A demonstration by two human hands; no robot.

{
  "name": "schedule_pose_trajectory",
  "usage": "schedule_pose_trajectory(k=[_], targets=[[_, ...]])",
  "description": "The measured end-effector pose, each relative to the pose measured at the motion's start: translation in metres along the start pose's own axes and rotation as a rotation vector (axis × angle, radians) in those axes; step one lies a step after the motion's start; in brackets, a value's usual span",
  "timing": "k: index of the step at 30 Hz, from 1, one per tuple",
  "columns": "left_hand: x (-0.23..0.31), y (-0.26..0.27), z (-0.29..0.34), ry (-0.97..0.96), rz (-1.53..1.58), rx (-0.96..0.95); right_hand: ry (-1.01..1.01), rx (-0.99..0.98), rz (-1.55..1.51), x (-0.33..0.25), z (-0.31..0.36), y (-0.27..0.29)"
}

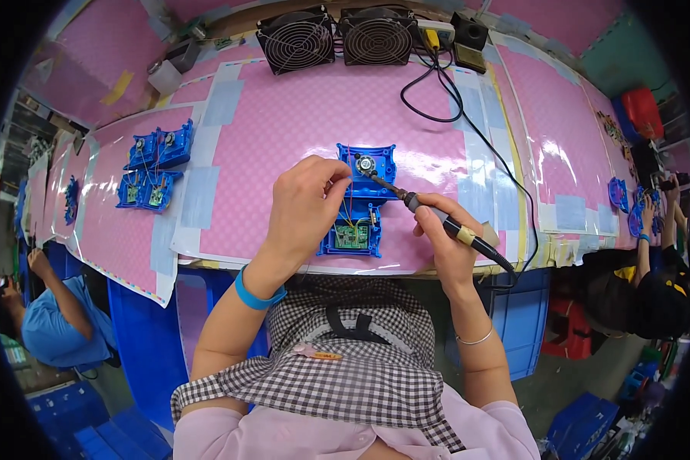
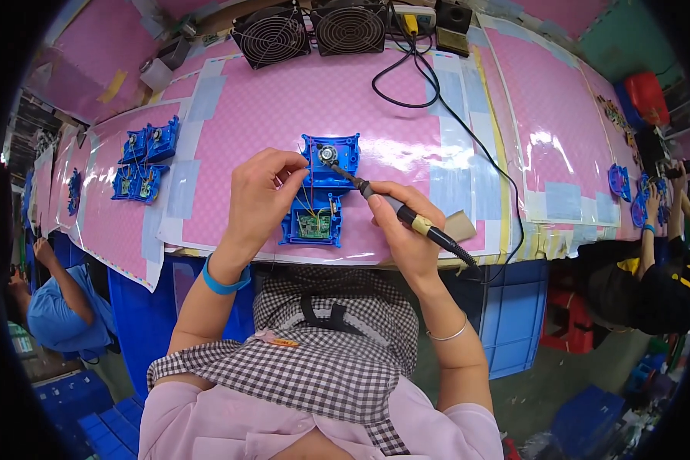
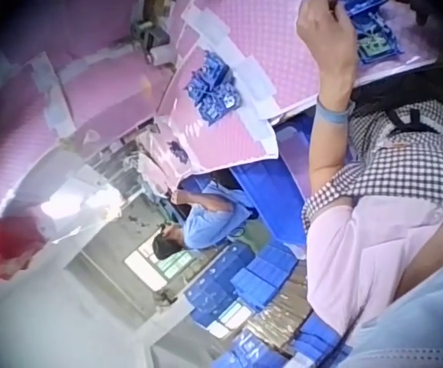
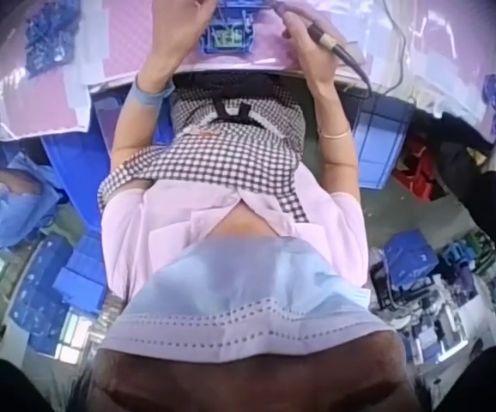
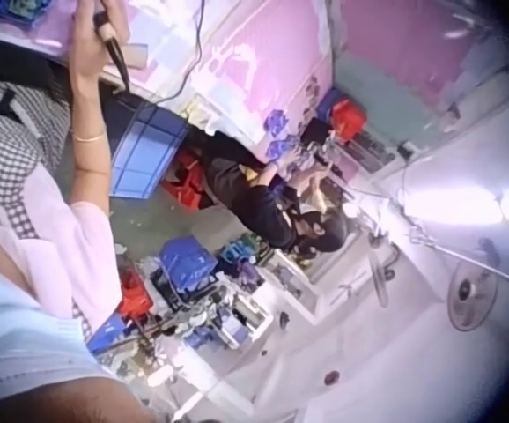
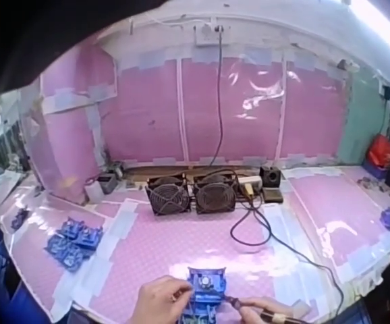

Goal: Soldering wires and components onto blue electronic fan housings at a factory workbench.

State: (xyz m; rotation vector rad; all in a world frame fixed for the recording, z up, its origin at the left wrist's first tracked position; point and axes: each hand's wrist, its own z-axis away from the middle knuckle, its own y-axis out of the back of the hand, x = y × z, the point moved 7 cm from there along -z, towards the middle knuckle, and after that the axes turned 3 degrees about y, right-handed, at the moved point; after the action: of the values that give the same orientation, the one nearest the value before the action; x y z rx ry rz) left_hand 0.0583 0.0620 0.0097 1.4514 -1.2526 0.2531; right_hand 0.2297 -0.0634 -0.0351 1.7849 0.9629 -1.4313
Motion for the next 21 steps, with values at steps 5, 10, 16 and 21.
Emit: schedule_pose_trajectory(k=[5, 10, 16, 21], targets=[[-0.001, -0.002, -0.003, -0.045, -0.026, 0.008, 0.104, -0.031, 0.073, -0.006, -0.001, -0.001], [0.008, -0.003, 0.001, -0.124, -0.086, 0.023, 0.263, -0.013, 0.226, -0.027, -0.001, 0.006], [0.022, -0.013, 0.000, -0.194, -0.135, 0.026, 0.144, 0.016, 0.223, -0.020, -0.012, 0.022], [0.025, -0.023, -0.003, -0.215, -0.190, 0.004, 0.189, -0.033, 0.258, -0.020, -0.011, 0.017]])
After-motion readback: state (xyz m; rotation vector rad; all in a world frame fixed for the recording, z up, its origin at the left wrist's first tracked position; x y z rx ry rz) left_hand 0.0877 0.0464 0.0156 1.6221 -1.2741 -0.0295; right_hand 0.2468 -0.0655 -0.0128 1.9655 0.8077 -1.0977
